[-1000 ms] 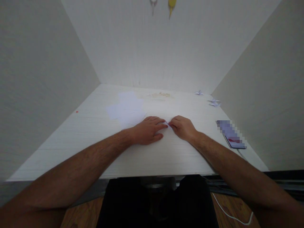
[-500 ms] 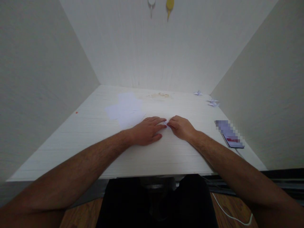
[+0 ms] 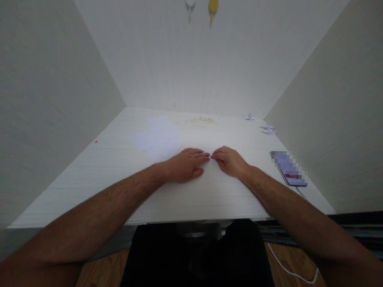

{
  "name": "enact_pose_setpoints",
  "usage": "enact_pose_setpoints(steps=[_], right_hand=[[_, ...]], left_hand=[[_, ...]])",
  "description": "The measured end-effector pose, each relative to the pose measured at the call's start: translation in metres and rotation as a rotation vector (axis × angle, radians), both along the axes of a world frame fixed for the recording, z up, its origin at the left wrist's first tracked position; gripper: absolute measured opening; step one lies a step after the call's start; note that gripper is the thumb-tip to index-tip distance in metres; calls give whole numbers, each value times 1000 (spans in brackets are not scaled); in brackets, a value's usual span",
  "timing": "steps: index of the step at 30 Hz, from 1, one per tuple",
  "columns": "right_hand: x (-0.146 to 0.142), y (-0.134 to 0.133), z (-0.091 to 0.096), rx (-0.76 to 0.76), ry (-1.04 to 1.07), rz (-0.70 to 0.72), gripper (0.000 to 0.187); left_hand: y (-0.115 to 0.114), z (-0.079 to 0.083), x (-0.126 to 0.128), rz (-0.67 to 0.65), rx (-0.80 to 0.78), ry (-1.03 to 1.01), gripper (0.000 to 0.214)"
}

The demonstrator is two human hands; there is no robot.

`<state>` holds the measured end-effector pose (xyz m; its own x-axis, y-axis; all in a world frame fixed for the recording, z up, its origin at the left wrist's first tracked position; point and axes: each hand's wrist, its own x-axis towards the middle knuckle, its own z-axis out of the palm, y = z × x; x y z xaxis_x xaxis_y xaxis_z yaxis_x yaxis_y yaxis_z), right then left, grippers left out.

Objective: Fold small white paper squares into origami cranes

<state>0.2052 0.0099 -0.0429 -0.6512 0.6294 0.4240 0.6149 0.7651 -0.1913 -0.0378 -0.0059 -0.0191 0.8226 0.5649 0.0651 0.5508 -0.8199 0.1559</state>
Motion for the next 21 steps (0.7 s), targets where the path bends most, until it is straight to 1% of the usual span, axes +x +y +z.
enact_pose_setpoints(steps=[3, 10, 18, 21], right_hand=[[2, -1, -2, 2, 33, 15, 28], [2, -3, -1, 9, 1, 2, 29], [2, -5, 4, 8, -44, 2, 29], [1, -7, 8, 12, -82, -1, 30]], left_hand=[[0, 1, 1, 0, 1, -8, 53], [-1, 1, 6, 12, 38, -5, 52], [-9, 5, 10, 88, 136, 38, 48], [-13, 5, 11, 80, 157, 35, 48]])
